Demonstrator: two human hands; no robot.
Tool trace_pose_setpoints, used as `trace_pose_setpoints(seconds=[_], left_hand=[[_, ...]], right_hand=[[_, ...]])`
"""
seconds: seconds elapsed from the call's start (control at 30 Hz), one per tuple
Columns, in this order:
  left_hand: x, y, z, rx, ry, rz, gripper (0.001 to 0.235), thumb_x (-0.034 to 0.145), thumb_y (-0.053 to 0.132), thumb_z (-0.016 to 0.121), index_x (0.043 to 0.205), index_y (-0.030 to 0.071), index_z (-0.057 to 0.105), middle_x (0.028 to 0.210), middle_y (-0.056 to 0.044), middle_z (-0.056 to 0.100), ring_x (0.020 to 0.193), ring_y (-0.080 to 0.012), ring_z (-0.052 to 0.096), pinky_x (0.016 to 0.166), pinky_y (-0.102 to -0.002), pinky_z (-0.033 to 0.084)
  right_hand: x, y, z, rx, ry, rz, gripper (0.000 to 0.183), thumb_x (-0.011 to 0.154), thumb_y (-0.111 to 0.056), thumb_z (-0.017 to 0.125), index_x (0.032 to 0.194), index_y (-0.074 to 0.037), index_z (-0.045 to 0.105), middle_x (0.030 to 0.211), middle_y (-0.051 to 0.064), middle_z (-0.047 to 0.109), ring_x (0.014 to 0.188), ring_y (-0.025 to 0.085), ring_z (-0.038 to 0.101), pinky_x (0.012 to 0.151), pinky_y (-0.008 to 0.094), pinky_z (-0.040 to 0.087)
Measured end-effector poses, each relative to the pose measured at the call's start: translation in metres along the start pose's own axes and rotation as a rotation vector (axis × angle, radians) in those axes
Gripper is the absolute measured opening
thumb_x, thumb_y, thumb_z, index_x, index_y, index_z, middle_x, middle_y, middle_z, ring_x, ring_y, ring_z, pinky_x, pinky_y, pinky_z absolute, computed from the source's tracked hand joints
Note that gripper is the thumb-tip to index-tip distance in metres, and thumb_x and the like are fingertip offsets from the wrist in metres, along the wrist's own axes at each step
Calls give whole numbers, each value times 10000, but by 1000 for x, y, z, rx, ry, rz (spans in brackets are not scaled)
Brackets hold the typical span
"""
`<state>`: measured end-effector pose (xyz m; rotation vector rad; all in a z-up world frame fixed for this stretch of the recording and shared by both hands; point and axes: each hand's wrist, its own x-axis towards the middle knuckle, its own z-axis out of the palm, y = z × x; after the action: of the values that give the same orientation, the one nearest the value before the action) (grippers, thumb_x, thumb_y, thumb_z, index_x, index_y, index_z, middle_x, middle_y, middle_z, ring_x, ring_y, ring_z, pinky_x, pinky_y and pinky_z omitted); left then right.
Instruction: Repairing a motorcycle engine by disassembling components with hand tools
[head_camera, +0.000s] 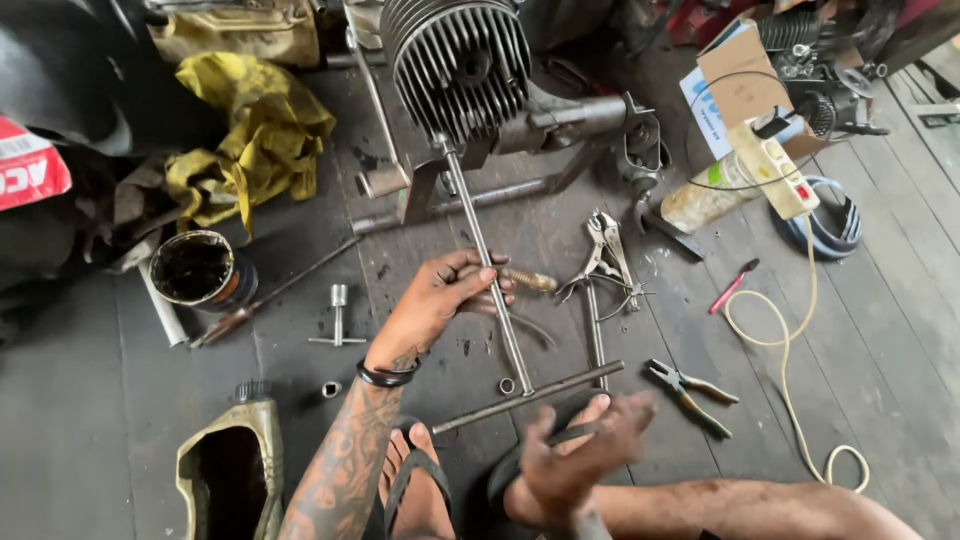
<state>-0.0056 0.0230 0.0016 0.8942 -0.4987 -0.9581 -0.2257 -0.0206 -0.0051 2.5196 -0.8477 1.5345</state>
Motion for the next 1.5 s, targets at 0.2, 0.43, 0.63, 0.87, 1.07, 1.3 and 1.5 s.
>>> trace_pose_setpoints(seconds=[0.2,0.43,0.63,0.87,1.07,1.3,1.5], left_hand=[[6,3,1,18,-8,14,383,995,168,615,1304,-59,622,1047,-158,742,905,-243,756,758,-277,615],[5,10,8,27,-68,16,490,955,165,639,1384,-64,573,1162,-176,739,990,-222,726,796,-285,603],[16,-6,0,-60,-69,24,405,980,98,619,1328,-102,567,1100,-212,726,963,-302,752,806,-333,634],[4,7,9,-41,-122,42,424,1009,100,570,1386,-91,534,1184,-220,727,1026,-276,736,862,-326,617],[-1,0,6,-38,-106,16,477,977,86,597,1433,-28,514,1193,-188,720,1059,-303,736,883,-338,603],[-9,2,-4,-110,-183,25,557,968,111,620,1488,-6,459,1193,-213,707,1056,-341,726,926,-440,607],[-4,-15,-13,-115,-173,103,475,971,47,643,1428,-20,532,1098,-162,735,948,-260,737,818,-338,595]], right_hand=[[41,-20,12,75,-388,-97,560,813,-339,797,1277,-68,640,1074,54,733,985,243,657,1213,631,256],[32,10,15,2076,-674,1419,632,1037,-579,453,1340,-32,542,1126,176,619,855,252,522,897,556,509],[-1,25,25,653,-270,33,569,842,-260,803,1312,-69,543,1419,231,502,1323,504,521,1140,650,449],[32,-8,10,121,-292,-69,872,734,-608,790,1291,33,590,1244,148,664,1159,346,597,1044,462,475],[28,-8,11,1222,-520,630,714,798,-323,729,1380,43,535,744,15,481,617,104,522,636,271,582],[17,-6,10,2252,-691,1488,795,957,-745,467,1181,11,570,588,-52,266,611,103,270,533,283,209],[18,-11,1,2220,-821,1394,782,952,-564,577,1505,-52,366,1101,108,519,879,171,483,651,297,356]])
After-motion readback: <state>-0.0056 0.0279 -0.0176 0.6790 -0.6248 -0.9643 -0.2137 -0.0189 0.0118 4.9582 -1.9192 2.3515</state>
